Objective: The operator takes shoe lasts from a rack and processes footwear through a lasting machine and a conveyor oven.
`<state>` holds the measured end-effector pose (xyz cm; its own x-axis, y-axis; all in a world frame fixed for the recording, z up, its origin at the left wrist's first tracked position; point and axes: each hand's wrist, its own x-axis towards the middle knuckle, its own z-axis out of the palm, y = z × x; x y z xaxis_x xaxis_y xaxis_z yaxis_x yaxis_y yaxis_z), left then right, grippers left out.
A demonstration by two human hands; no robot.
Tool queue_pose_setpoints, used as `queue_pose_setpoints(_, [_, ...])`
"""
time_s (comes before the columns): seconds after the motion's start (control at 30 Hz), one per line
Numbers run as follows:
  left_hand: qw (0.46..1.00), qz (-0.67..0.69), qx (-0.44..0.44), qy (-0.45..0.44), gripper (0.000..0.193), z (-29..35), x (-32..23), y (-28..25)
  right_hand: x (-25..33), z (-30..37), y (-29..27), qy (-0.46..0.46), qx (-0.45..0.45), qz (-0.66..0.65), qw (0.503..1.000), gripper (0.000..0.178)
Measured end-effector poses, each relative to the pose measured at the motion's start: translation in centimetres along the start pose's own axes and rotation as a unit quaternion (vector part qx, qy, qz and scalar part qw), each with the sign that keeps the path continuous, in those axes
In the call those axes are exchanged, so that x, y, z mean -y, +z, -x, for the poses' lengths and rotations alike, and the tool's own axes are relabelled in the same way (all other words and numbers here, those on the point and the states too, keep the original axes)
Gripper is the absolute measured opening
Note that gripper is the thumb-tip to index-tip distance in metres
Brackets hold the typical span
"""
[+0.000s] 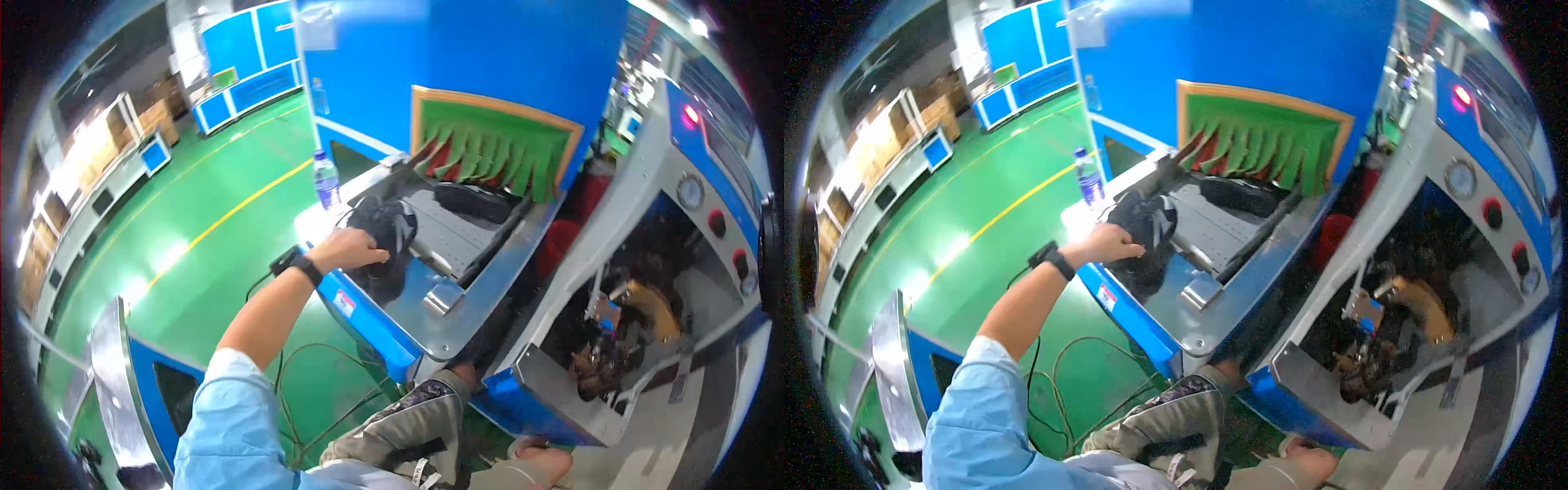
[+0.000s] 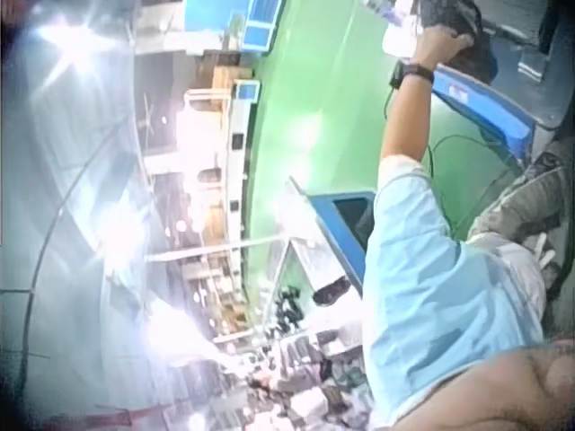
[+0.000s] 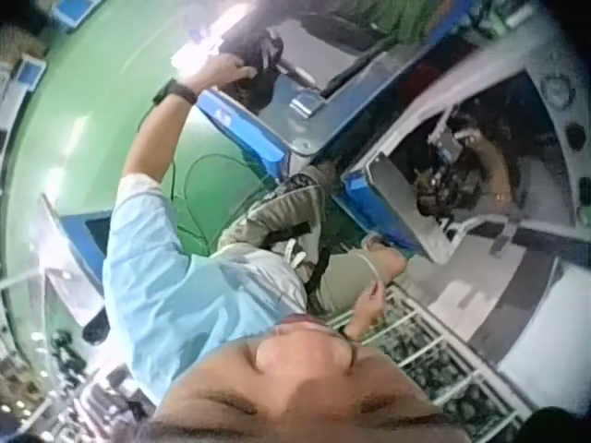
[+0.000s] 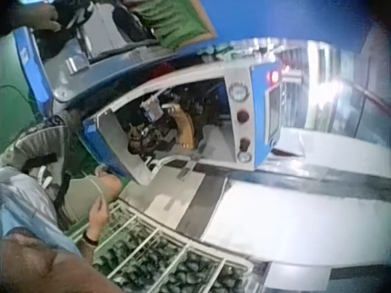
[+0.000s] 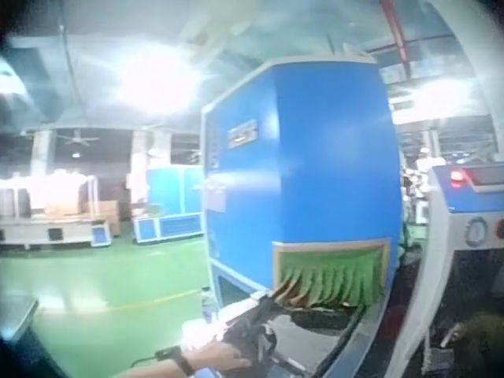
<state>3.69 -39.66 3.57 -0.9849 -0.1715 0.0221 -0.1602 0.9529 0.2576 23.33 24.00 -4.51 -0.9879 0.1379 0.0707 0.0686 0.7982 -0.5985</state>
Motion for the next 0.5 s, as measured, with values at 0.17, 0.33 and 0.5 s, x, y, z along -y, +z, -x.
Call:
queue_pose_setpoints(0.17, [0.996,-0.071,0.006,-0.056,0.048,7.5,-1.4,-1.1,-0.3,-1.9,3.4,-0.072,0.083,-0.029,0.994,0.028])
queue_pose_setpoints(0.33, [0.991,0.042,-0.069,-0.11,0.039,25.4,-0.7,-5.0,-4.1,-3.7,4.9,-0.175,-0.047,-0.021,0.983,0.025])
queue_pose_setpoints(0.5, [0.939,-0.031,-0.046,-0.338,0.039,47.0,2.5,-11.0,-4.5,-7.7,4.2,-0.301,-0.009,0.039,0.953,0.022])
